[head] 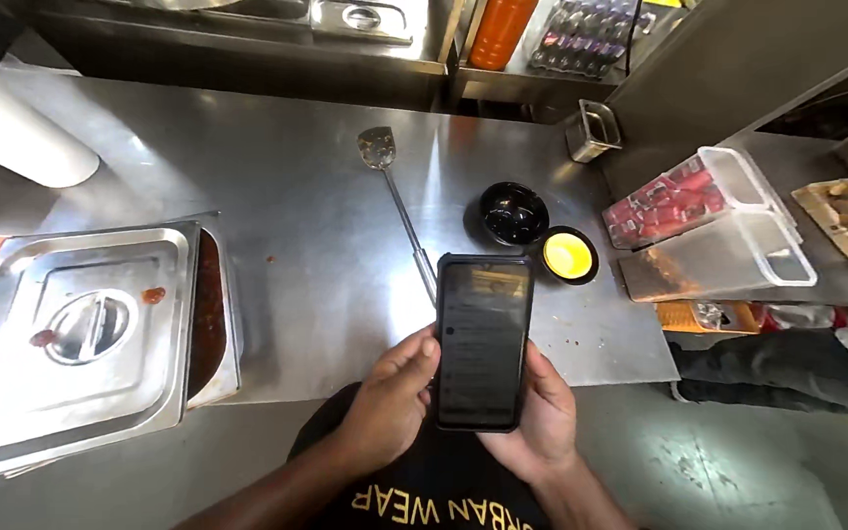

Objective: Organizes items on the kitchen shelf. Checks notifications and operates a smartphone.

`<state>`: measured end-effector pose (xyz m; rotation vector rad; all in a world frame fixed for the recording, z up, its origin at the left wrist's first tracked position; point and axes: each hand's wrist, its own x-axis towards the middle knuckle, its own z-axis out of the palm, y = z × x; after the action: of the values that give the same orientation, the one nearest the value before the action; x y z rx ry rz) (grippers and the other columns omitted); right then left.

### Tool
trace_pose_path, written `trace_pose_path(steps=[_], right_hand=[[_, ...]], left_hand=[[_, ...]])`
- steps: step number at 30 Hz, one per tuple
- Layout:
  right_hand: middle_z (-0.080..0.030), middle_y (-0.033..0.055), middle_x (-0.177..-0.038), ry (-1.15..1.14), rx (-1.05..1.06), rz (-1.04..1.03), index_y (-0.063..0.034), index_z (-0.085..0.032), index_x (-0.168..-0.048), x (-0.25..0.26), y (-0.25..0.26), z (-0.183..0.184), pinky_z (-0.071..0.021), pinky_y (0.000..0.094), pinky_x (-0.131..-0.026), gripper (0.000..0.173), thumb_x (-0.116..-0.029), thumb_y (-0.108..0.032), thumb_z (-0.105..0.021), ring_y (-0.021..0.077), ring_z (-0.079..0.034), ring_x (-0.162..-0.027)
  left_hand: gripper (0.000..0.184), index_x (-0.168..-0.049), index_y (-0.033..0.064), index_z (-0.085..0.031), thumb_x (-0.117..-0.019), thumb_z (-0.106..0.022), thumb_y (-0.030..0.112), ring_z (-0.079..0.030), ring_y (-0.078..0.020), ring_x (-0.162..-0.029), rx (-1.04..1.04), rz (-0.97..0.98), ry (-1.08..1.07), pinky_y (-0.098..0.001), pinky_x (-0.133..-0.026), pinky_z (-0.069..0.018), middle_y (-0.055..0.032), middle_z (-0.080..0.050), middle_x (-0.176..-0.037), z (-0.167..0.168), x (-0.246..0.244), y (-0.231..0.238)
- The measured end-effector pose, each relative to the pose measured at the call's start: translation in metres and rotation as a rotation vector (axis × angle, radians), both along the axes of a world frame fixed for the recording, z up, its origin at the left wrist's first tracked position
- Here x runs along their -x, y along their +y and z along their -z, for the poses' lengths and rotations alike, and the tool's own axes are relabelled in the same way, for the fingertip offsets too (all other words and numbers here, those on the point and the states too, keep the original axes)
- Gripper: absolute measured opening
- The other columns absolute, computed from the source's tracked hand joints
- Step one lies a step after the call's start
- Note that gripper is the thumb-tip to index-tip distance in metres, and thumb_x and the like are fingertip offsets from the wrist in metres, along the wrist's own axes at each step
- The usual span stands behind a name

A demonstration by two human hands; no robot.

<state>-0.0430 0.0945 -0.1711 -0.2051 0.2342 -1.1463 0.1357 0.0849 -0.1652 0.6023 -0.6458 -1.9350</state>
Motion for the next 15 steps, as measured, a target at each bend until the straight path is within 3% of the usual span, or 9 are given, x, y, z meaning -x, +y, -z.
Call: trace_pose_path(steps=[10, 13, 15], right_hand=[[-0.069, 0.0176, -0.127, -0.020, 0.018, 0.020, -0.0057, -0.066, -0.131, -0.004, 0.011, 0.001, -0.0495, 0.0503, -0.107, 0.042, -0.1011, -0.035, -0.058, 0.0279, -0.065, -0.122], [-0.069, 0.0186, -0.126, 0.002, -0.002, 0.020, -0.0053, -0.066, -0.130, -0.007, 0.014, 0.003, -0.0498, 0.0527, -0.107, 0.043, -0.1008, -0.036, -0.058, 0.0295, -0.065, -0.121], [-0.068, 0.0203, -0.127, 0.032, -0.018, 0.016, -0.0048, -0.066, -0.131, -0.008, 0.017, 0.005, -0.0484, 0.0574, -0.107, 0.047, -0.1010, -0.040, -0.057, 0.0324, -0.065, -0.122]], left_hand=[[0.036, -0.135, 0.0081, -0.063, -0.1080, -0.050, 0.029, -0.069, -0.0174, -0.111, 0.022, -0.028, 0.015, -0.0385, -0.101, -0.0555, -0.0104, -0.071, -0.120, 0.006, -0.003, 0.006], [0.041, -0.132, 0.0121, -0.065, -0.1059, -0.052, 0.041, -0.070, -0.0132, -0.102, 0.135, -0.076, -0.177, -0.0315, -0.087, -0.0590, -0.0066, -0.072, -0.115, 0.000, -0.009, -0.007], [0.043, -0.137, 0.0122, -0.061, -0.1073, -0.046, 0.039, -0.068, -0.0135, -0.103, 0.251, -0.120, -0.321, -0.0341, -0.091, -0.0573, -0.0047, -0.070, -0.117, -0.010, -0.017, -0.026]])
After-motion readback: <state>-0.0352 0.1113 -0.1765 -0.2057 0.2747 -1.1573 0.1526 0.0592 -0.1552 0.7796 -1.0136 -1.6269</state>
